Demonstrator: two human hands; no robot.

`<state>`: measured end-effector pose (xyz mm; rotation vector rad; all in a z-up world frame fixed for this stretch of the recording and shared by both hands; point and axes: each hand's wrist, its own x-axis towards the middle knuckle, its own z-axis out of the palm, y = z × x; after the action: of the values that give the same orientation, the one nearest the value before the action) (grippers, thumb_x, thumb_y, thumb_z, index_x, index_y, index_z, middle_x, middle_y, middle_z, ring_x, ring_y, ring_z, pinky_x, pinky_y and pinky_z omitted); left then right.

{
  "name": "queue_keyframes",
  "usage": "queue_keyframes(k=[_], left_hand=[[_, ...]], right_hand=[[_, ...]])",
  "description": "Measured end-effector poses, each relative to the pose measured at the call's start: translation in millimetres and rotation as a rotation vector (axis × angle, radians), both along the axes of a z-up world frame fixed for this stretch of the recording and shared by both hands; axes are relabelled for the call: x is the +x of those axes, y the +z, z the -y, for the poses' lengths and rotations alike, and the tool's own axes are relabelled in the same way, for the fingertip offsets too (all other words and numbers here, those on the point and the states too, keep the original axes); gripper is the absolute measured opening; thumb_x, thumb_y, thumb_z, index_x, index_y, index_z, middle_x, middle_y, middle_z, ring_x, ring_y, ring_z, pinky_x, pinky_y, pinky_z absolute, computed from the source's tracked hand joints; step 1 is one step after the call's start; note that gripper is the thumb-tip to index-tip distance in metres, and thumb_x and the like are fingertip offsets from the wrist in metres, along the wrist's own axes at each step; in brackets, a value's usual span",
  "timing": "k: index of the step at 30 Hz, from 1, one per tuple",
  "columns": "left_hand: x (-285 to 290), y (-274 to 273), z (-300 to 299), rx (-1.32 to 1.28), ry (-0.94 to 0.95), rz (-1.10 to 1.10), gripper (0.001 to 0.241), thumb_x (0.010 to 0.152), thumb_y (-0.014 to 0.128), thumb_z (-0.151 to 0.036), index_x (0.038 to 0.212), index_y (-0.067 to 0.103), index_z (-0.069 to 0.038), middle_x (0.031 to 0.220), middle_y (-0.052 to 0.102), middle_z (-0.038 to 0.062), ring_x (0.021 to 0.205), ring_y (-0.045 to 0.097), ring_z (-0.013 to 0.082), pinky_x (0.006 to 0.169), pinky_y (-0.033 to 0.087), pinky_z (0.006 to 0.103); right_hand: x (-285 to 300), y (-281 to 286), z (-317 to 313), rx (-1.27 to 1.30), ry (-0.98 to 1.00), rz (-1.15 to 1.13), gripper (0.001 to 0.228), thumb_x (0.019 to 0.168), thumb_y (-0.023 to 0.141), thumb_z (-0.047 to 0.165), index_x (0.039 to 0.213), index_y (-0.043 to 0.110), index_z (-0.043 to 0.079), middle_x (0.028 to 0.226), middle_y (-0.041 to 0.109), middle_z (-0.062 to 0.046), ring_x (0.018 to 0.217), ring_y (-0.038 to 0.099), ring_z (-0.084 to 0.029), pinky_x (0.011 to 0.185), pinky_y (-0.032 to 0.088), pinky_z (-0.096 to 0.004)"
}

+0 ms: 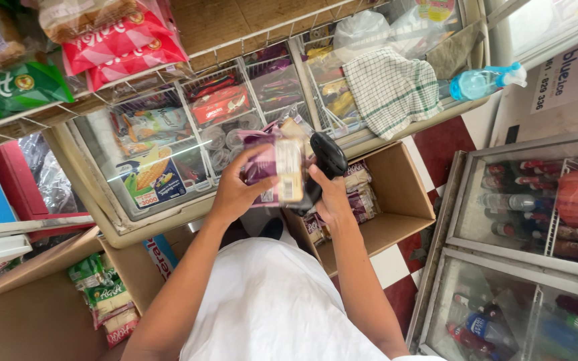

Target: The person uses a handheld barcode scanner to scan various packaged bread products and snacks while organizing them between a cardboard box and store shelves.

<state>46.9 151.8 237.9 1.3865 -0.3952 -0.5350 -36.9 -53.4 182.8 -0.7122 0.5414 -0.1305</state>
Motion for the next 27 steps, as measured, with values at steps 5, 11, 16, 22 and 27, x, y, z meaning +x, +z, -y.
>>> queue_keyframes(k=[5, 11, 16, 22, 27], left_hand=[[-5, -6, 3, -0.121, 0.263, 0.008, 0.061, 0.084, 0.084, -0.01, 0.139, 0.056, -0.007, 0.136, 0.06, 0.006, 0.121, 0.061, 0.0132, 0.102, 0.055, 0.0294], [-2, -14, -18, -0.068, 0.013, -0.011, 0.052, 0.091, 0.08, -0.006, 0.139, 0.061, -0.002, 0.136, 0.062, 0.008, 0.121, 0.059, 0.0134, 0.101, 0.052, 0.0295], [-2, -26, -18, -0.186, 0.056, -0.044, 0.054, 0.091, 0.077, -0.003, 0.142, 0.057, -0.002, 0.143, 0.059, 0.006, 0.126, 0.057, 0.0122, 0.106, 0.05, 0.029], [-6, -42, -13, -0.13, 0.318, -0.009, 0.055, 0.093, 0.075, -0.001, 0.144, 0.055, -0.002, 0.14, 0.06, 0.008, 0.121, 0.06, 0.0123, 0.102, 0.052, 0.0288], [-12, -37, 1, -0.238, 0.417, -0.084, 0.053, 0.095, 0.071, -0.001, 0.145, 0.052, -0.002, 0.139, 0.058, 0.009, 0.117, 0.061, 0.0148, 0.092, 0.057, 0.0327]], right_hand=[[-5, 9, -15, -0.303, 0.061, 0.006, 0.05, 0.078, 0.083, -0.004, 0.122, 0.062, 0.006, 0.108, 0.064, -0.005, 0.1, 0.067, -0.017, 0.087, 0.058, -0.034], [-4, 14, -13, -0.281, 0.006, -0.017, 0.053, 0.073, 0.083, -0.005, 0.12, 0.062, 0.007, 0.105, 0.064, -0.004, 0.095, 0.064, -0.017, 0.084, 0.055, -0.033], [1, 14, -18, -0.363, -0.101, 0.031, 0.036, 0.088, 0.08, 0.003, 0.12, 0.063, 0.0, 0.103, 0.067, -0.009, 0.087, 0.067, -0.018, 0.078, 0.055, -0.032], [-8, 35, -24, -0.235, -0.095, -0.004, 0.031, 0.093, 0.073, 0.012, 0.118, 0.062, -0.001, 0.098, 0.069, -0.014, 0.066, 0.062, -0.018, 0.055, 0.05, -0.031], [-19, 42, -57, -0.189, 0.005, 0.013, 0.03, 0.092, 0.073, 0.007, 0.117, 0.061, -0.001, 0.098, 0.07, -0.014, 0.073, 0.068, -0.02, 0.068, 0.059, -0.035]])
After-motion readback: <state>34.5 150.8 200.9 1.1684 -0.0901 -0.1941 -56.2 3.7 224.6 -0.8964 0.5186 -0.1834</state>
